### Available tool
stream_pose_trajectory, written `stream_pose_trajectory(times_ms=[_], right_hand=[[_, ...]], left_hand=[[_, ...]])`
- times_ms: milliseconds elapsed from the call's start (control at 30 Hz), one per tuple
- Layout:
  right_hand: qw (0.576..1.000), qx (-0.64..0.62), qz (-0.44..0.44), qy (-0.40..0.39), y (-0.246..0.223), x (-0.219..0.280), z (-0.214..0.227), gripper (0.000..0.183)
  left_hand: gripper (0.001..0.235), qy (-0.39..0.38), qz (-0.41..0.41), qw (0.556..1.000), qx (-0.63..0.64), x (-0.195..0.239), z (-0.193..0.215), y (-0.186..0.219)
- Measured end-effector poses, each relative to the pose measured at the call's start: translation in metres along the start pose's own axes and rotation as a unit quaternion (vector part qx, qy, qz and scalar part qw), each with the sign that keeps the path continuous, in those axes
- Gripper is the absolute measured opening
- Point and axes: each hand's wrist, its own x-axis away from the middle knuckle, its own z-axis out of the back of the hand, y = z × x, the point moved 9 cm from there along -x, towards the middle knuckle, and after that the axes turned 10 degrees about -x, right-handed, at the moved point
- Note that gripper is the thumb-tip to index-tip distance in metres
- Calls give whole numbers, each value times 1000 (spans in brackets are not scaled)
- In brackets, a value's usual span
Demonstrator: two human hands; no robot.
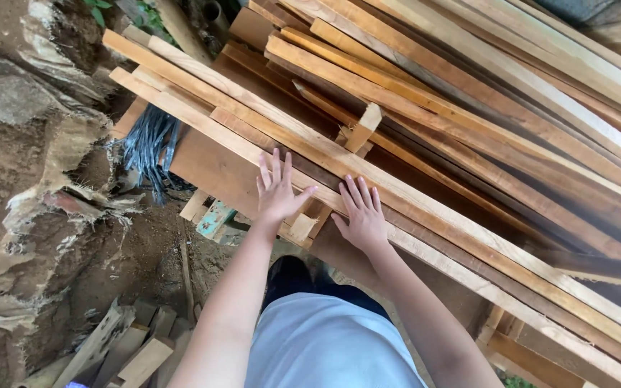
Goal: The recorder is seen organizing and bundling wooden planks together using ties.
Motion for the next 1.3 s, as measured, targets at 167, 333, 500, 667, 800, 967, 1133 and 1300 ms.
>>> stream_pose_trajectory(times_ms=[167,333,500,667,800,967,1133,1300], right_hand=[[999,13,3,34,-7,0,8,77],[994,32,19,106,-14,-3,15,72],[990,42,11,131,-21,-3,17,75],[984,8,-83,159,-20,15,-6,80],[911,-123,-192,343,-80,66,8,79],[853,-139,-420,276,-155,84,-86,27],[816,-384,-355,246,-244,-23,-167,17],[834,-466,-284,80,-333,-206,-191,25]], left_hand=[[111,-19,7,1000,12,1,4,0],[110,-26,-8,999,43,0,5,-4],[114,-19,-98,993,60,4,7,-9],[80,73,-233,968,58,14,27,-50],[25,118,-218,905,347,28,78,-146],[23,46,-123,963,236,12,85,-295],[12,91,-63,968,225,-44,75,-399],[26,109,-15,966,232,-87,101,-419]])
